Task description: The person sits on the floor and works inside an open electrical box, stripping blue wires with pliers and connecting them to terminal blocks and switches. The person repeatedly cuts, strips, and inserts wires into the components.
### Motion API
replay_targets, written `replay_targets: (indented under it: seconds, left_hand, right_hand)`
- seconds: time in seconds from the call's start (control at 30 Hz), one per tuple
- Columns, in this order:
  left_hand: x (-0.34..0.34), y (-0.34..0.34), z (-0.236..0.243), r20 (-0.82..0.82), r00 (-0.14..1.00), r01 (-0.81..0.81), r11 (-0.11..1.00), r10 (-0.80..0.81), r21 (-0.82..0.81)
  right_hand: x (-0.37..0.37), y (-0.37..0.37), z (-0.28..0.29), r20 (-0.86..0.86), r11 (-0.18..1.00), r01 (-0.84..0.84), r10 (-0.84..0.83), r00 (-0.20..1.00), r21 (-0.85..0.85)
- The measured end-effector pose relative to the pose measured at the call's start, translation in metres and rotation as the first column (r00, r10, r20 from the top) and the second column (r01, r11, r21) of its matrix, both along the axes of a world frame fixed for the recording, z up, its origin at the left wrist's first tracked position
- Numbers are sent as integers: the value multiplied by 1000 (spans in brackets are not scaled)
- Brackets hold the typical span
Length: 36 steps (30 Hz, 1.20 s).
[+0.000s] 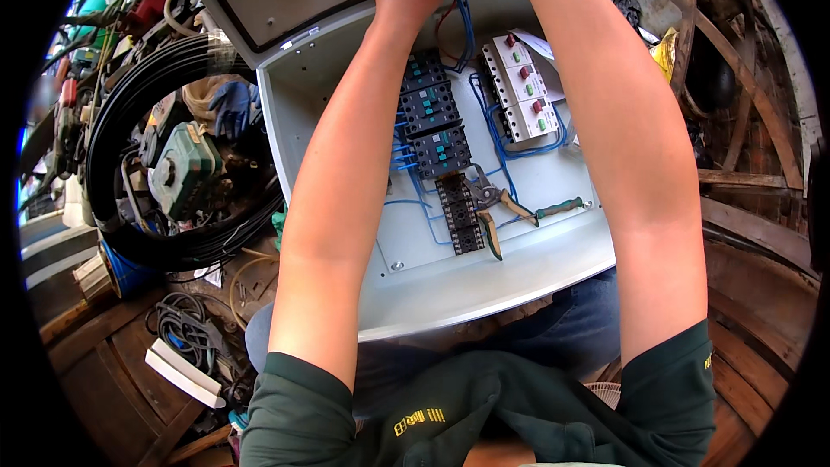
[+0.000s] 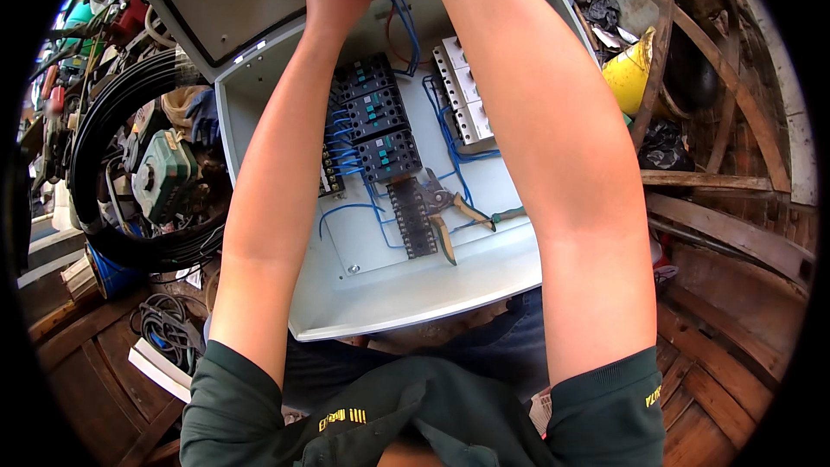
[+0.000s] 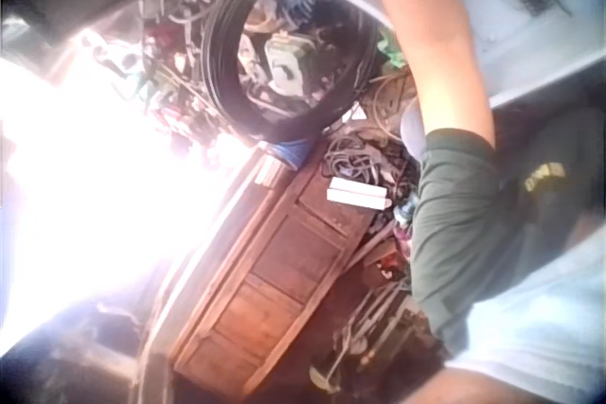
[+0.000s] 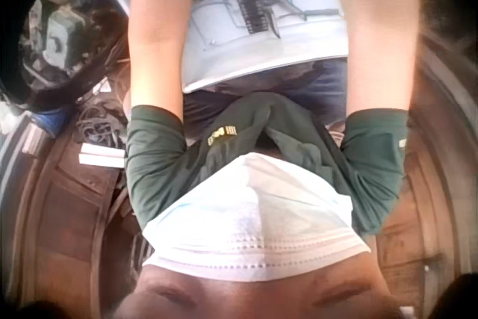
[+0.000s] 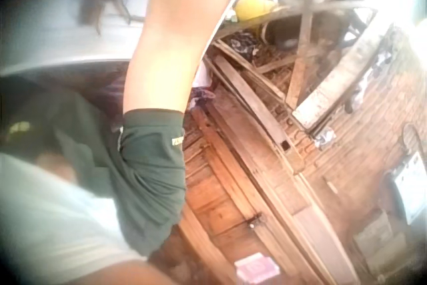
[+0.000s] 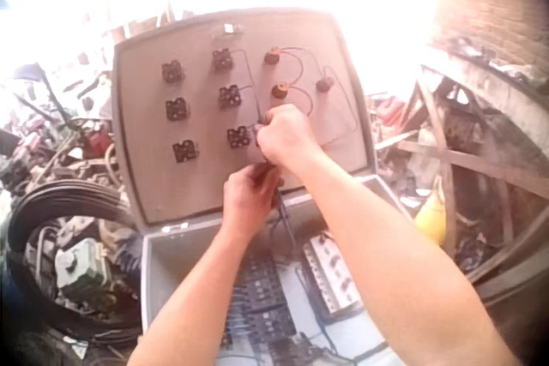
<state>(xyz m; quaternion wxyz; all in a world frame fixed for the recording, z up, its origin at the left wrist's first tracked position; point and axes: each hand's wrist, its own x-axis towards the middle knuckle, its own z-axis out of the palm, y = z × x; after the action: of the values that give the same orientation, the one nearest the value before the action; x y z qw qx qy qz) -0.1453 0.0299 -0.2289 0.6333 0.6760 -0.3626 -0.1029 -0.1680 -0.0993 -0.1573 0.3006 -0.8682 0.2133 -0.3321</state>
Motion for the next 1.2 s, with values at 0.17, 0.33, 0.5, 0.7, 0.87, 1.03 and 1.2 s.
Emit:
replay_targets:
  seconds: [0.17, 0.33, 0.5, 0.7, 0.87, 1.03, 1.2]
  left_hand:
    - [1, 2, -6, -7, 1000, 8, 998, -9, -60]
    - [-1, 4, -2, -46, 999, 4, 1000, -3, 29]
    - [-3, 4, 0, -16, 1000, -21, 996, 22, 87]
    - [-2, 7, 1, -70, 998, 0, 995, 7, 103]
    - [2, 6, -3, -90, 996, 23, 997, -16, 74]
    - [4, 3, -9, -78, 996, 37, 999, -36, 13]
    - [0, 3, -6, -65, 998, 22, 999, -24, -24]
  right_hand:
    - [-3, 18, -3, 108, 996, 37, -28, 994, -85]
    - [-7, 23, -1, 72, 999, 43, -41, 997, -23]
    - [-9, 29, -5, 149, 999, 34, -39, 988, 35]
    - [-10, 32, -16, 297, 991, 6, 36, 954, -137]
    - [-7, 28, -21, 309, 986, -10, 61, 949, -164]
    - [-4, 23, -26, 248, 973, 11, 48, 968, -229]
    - [-8, 22, -13, 193, 970, -9, 57, 980, -242]
